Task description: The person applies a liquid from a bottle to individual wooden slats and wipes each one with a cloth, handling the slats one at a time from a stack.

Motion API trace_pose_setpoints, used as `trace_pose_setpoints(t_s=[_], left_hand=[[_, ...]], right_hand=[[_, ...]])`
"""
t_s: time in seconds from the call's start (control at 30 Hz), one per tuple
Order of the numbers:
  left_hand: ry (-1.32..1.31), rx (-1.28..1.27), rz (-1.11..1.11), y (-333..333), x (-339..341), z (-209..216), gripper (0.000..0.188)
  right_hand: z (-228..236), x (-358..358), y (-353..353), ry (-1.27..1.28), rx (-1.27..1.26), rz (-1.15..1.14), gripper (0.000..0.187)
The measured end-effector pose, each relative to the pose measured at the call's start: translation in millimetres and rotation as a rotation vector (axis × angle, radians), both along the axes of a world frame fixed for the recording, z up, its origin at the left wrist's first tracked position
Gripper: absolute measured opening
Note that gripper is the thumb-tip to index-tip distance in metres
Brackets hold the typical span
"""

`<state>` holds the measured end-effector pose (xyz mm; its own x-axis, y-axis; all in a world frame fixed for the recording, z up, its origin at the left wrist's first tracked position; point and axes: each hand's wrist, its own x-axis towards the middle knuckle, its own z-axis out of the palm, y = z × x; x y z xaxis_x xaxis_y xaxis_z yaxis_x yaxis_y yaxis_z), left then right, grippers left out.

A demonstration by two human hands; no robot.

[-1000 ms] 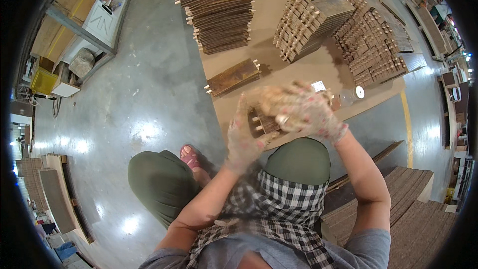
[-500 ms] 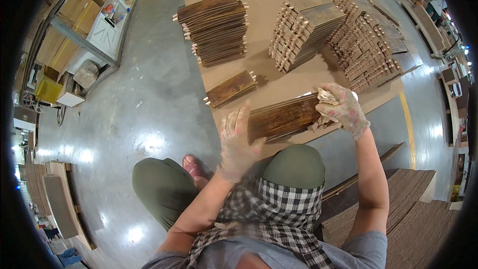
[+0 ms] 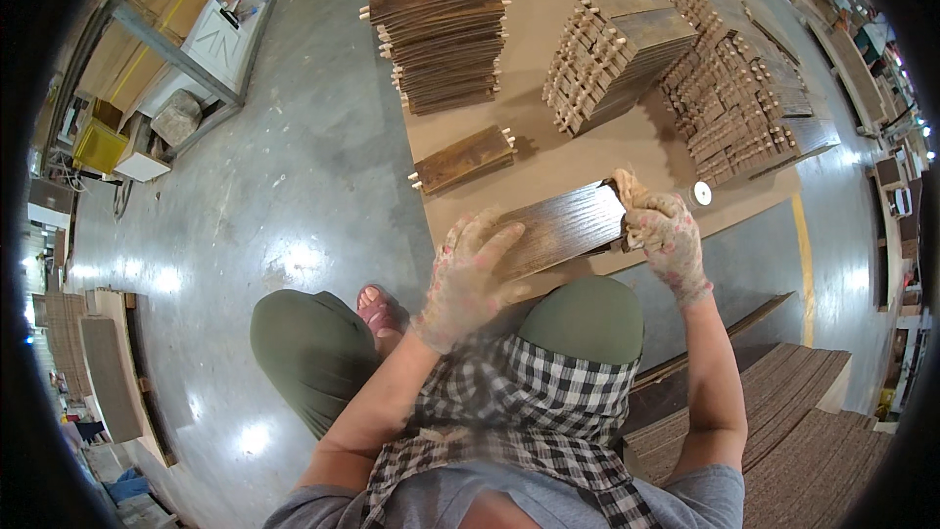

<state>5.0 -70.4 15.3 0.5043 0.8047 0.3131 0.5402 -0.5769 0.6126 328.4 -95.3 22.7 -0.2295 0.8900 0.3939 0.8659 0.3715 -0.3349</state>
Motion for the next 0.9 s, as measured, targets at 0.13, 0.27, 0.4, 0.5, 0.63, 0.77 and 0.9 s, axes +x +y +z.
trace_pose_setpoints(t_s=[0.13, 0.27, 0.4, 0.5, 0.63, 0.77, 0.9], left_hand=[[-0.119, -0.033, 0.086, 2, 9, -16, 0.089], [-0.275, -0.199, 0.182, 3, 24, -28, 0.108], [-0.378, -0.089, 0.209, 5, 30, -29, 0.117], [-0.269, -0.150, 0.220, 4, 25, -41, 0.124], [-0.319, -0.173, 0.174, 3, 29, -40, 0.123], [-0.395, -0.196, 0.125, 0, 31, -48, 0.120], [-0.460, -0.287, 0.162, 0, 22, -34, 0.119]], right_hand=[[18, -4, 6, 0.387, -0.064, -0.230, 0.031], [45, -58, 27, 0.843, -0.268, 0.104, 0.049], [30, -126, 40, -0.339, -0.246, 0.418, 0.056], [13, -103, 54, -0.346, -0.099, 0.292, 0.055], [-6, -18, 64, -0.601, -0.232, -0.074, 0.049], [-13, 51, 58, 0.259, -0.337, -0.415, 0.046], [74, -8, 49, 1.349, 0.003, -0.311, 0.041]])
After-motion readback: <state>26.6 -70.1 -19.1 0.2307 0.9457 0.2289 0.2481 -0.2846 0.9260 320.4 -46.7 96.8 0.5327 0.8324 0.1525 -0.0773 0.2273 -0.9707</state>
